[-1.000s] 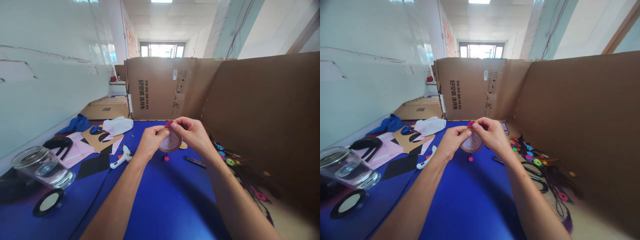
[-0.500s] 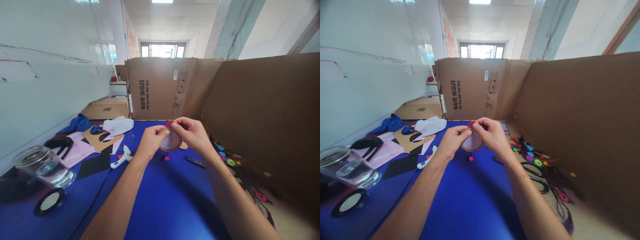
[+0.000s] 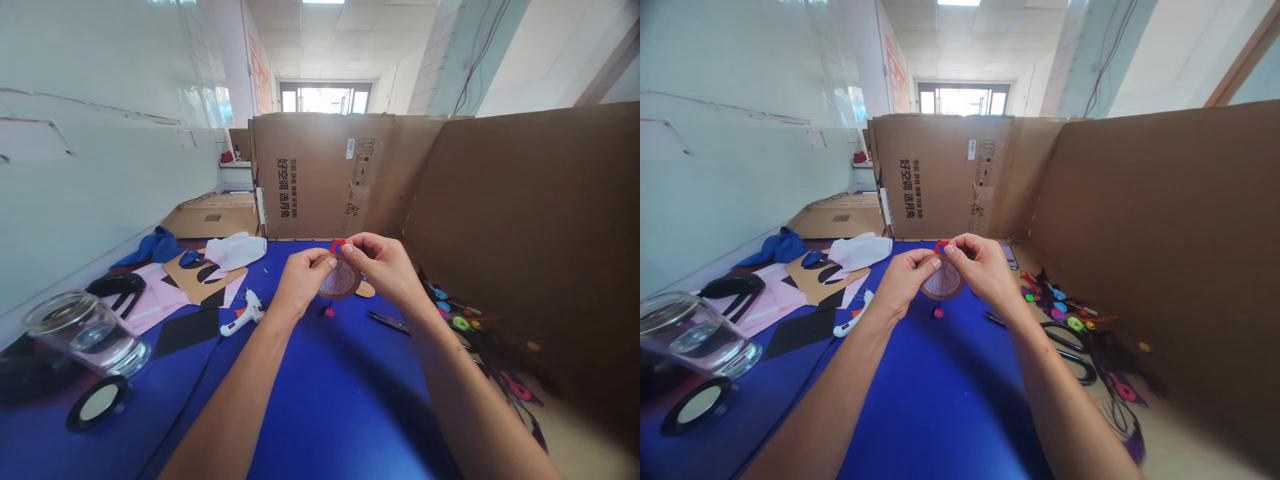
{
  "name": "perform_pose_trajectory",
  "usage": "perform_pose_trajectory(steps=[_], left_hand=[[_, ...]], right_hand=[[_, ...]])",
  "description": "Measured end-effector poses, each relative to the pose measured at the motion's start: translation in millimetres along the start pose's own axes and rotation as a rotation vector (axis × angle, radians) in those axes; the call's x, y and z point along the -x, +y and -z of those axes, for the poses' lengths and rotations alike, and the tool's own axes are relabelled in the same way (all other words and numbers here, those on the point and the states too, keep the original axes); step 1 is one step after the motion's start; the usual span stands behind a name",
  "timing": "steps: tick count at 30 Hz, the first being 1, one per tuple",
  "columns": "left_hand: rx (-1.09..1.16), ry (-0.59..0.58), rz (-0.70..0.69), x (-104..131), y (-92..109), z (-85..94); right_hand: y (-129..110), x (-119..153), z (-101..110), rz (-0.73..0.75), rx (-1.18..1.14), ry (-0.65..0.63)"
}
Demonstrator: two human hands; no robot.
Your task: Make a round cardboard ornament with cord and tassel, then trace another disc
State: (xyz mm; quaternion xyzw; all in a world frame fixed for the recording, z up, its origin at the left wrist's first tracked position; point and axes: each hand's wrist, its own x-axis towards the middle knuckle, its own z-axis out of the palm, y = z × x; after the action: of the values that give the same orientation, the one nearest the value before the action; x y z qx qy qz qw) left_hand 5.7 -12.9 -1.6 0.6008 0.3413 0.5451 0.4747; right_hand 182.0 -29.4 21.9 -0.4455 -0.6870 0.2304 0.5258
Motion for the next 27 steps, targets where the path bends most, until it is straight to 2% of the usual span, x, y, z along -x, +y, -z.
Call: perform_pose_trajectory(steps=[11, 27], left_hand=[[0.038, 0.038, 0.002, -1.8, -1.1, 1.0], [0.079, 0.031, -0.016, -2.4, 1.9, 1.5]], right_hand=[[-2.4, -1.9, -0.7, 0.001, -0.006, -0.071], [1.8, -1.0, -1.3, -0.002, 0.044, -0.028]])
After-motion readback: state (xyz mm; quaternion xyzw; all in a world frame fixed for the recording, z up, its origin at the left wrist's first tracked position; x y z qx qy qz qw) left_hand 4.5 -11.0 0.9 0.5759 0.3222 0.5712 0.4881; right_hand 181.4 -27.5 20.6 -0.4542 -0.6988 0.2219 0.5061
